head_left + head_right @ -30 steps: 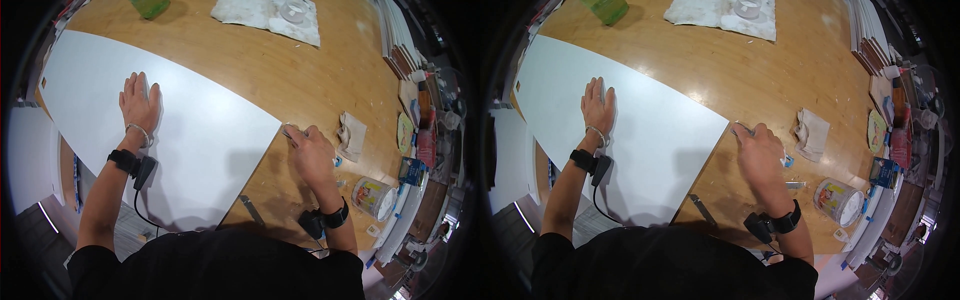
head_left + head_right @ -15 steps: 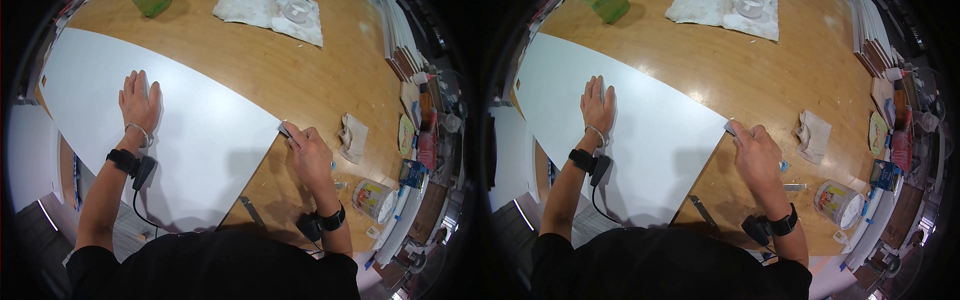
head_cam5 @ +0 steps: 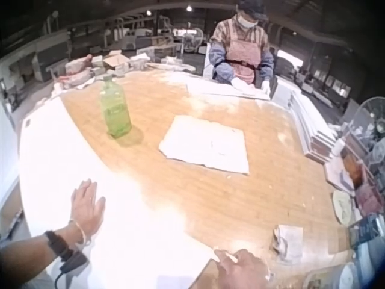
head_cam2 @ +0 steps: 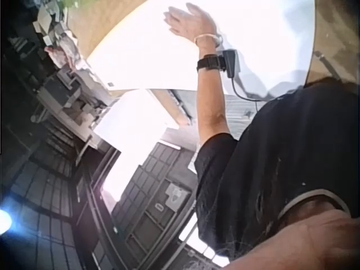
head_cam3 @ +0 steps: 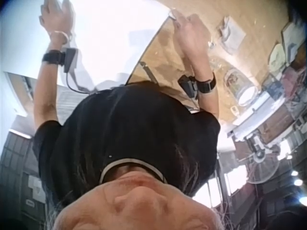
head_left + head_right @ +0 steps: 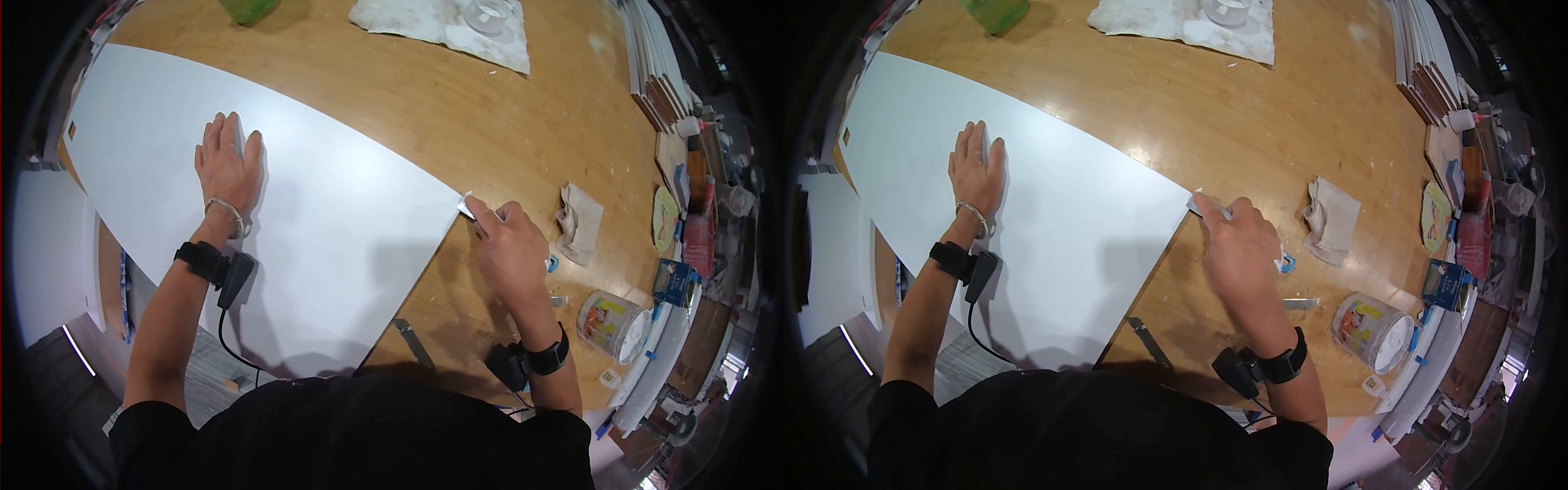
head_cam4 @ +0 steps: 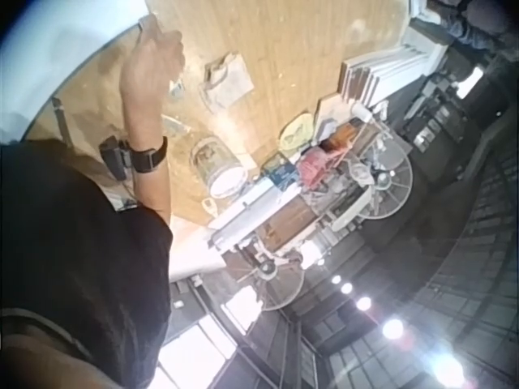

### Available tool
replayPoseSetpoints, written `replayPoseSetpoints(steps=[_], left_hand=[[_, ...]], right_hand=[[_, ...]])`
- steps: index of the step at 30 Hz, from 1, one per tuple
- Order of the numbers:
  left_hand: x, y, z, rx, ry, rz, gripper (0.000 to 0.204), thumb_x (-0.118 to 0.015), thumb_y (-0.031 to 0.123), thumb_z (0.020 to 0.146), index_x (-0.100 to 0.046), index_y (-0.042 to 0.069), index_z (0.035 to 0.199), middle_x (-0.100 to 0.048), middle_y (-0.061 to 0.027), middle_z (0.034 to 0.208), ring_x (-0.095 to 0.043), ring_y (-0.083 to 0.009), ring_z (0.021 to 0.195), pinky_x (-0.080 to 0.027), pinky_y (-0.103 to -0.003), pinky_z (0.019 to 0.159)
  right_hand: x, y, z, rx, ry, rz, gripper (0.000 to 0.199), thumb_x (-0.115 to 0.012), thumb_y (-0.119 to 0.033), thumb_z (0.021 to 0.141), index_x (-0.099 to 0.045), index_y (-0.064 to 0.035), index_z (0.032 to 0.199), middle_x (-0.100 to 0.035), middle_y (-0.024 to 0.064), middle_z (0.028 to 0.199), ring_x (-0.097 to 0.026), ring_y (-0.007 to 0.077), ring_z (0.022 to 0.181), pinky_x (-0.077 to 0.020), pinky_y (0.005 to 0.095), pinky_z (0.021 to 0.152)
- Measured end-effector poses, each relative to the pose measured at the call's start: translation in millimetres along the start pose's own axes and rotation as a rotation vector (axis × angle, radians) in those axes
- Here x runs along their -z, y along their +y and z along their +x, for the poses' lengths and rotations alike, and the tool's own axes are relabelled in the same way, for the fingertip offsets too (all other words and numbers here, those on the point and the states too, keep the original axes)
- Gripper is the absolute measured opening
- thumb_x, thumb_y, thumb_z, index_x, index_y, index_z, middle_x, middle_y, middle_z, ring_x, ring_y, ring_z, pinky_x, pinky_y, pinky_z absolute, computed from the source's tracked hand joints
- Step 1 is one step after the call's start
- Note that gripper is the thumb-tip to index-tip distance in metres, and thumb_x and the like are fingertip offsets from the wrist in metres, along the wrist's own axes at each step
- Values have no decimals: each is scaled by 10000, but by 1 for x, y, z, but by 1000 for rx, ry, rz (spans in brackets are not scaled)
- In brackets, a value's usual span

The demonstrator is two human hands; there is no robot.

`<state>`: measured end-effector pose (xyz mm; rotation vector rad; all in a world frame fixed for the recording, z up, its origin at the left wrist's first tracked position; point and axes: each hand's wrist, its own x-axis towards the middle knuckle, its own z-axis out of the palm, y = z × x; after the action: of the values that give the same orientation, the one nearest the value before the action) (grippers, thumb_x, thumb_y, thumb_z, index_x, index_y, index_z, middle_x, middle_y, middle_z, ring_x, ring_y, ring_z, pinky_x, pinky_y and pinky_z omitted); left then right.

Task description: Finishing a white wooden panel by scraping the edges and cleaning the surface with a cloth.

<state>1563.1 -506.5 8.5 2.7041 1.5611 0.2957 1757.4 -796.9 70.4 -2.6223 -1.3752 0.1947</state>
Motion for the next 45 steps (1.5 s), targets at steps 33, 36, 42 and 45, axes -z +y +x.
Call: replayPoseSetpoints(steps=[33,36,42,45], left_hand=[[-1,0,2,-9,28,-11,545,-379,402,876,-382,72,1309,-321,-128,1381,-241,-255,1303,-133,-392,1079],[0,-1,2,-21,31,-3,552,-378,410,875,-384,65,1307,-324,-137,1380,-244,-259,1302,-140,-397,1076],[1,-2,1,-29,16,-28,554,-394,397,875,-383,38,1297,-305,-157,1382,-222,-291,1308,-151,-438,1069],[-5,-1,4,-69,-38,-12,551,-379,404,883,-393,36,1292,-316,-148,1387,-211,-295,1316,-160,-500,1047]], right_hand=[[-20,-1,7,-321,90,884,385,-436,-95,863,-455,-81,1247,-634,147,926,-540,170,650,-446,279,637],[-6,13,-23,-507,86,960,390,-408,-94,868,-456,-94,1256,-643,109,930,-502,104,617,-432,241,604],[-8,56,-116,-576,329,684,367,-404,-119,897,-454,-89,1260,-617,118,1012,-539,123,786,-429,240,684],[-21,96,-176,-541,390,206,368,-411,-118,895,-440,-3,1244,-531,174,1179,-472,269,1138,-341,338,964]])
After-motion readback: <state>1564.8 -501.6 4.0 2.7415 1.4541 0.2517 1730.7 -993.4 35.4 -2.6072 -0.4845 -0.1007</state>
